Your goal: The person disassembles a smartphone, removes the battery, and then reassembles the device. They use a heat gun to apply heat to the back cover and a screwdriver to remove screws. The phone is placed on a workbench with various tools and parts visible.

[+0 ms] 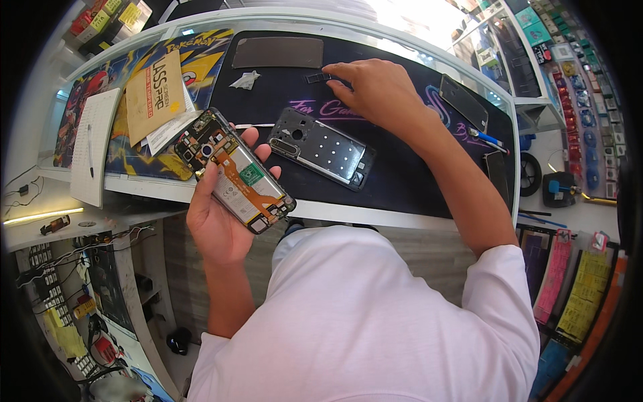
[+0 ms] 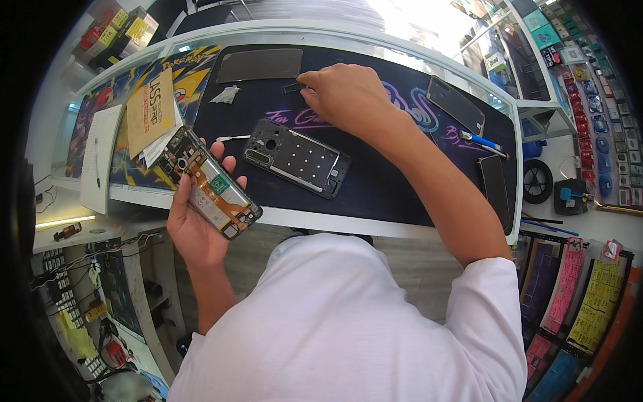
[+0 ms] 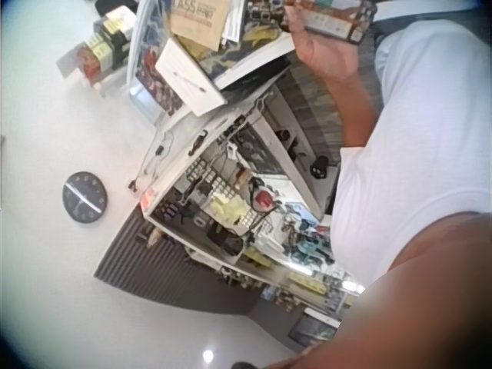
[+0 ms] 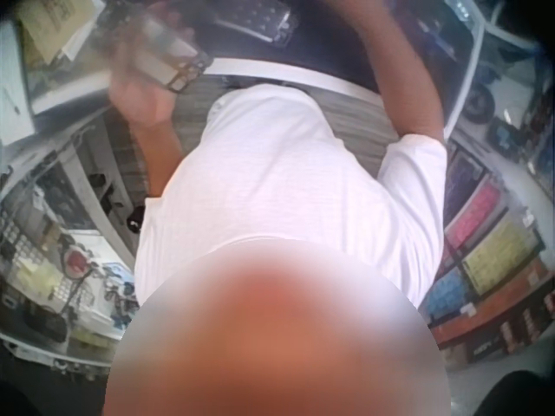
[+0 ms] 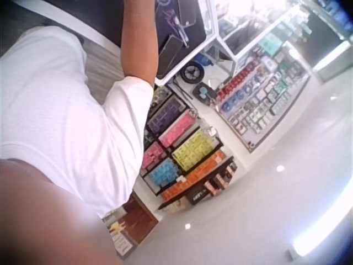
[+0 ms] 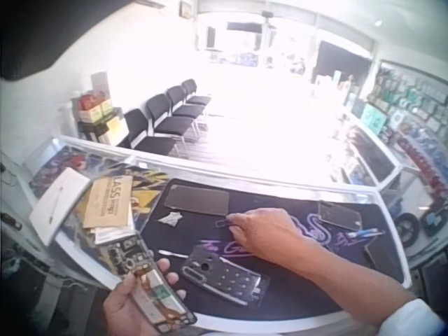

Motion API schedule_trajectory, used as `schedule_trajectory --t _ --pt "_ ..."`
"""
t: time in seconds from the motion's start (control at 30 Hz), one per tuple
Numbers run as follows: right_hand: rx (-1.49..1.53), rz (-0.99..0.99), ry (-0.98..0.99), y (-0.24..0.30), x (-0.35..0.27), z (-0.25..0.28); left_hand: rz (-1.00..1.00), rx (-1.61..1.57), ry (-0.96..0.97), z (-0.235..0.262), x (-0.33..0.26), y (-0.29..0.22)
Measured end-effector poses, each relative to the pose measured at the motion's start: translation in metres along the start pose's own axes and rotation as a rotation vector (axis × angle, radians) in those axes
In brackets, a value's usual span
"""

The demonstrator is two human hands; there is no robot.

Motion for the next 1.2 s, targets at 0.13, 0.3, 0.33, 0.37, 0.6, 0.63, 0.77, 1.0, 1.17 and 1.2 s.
schedule_trajectory --t 0.13,0.3,0.33,0.37,0.6,0.63,0.77,1.0,1.17,1.2 --pt "-0.166 0.068 0.073 -0.002 0.016 -0.018 0.016 -0.021 -0.001 0.003 -0.003 0.000" --pt "0.046 0.151 -0.098 0.014 0.019 0.005 0.000 0.029 -0.061 0.002 -0.010 -0.016" --pt "0.071 -0.023 -0.033 0.007 0.020 0.006 -0.011 0.037 -0.069 0.001 -0.011 -0.021" --pt "0.149 -0.211 0.053 -0.004 0.021 0.006 -0.002 0.027 -0.078 -0.001 -0.013 -0.025" --pt "1.691 -0.515 0.602 -0.036 0.010 -0.012 -0.076 0.071 -0.092 0.007 -0.029 -0.064" --pt "1.738 -0.520 0.627 -0.036 0.008 -0.013 -0.095 0.056 -0.087 0.010 -0.032 -0.071" --pt "1.882 -0.585 0.541 -0.027 0.012 -0.023 -0.165 0.073 -0.077 0.018 -0.046 -0.100" --pt "2.145 -0.293 0.632 -0.014 0.002 -0.005 -0.342 0.082 -0.086 0.039 -0.107 -0.143" --pt "2.237 -0.147 0.707 0.015 -0.043 0.029 -0.606 0.012 -0.067 0.055 -0.183 -0.169" --pt "2.230 -0.139 0.729 0.026 -0.055 0.034 -0.685 0.123 -0.238 0.062 -0.197 -0.172"
Point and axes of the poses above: each hand's wrist, its own x-axis towards the middle knuckle, its own z-axis out of the back of the hand, y = z × x, the point moved 4 cm from there along x, towards the middle knuckle, and after that the axes turned 15 degrees about -z, right-handed, at the moved point
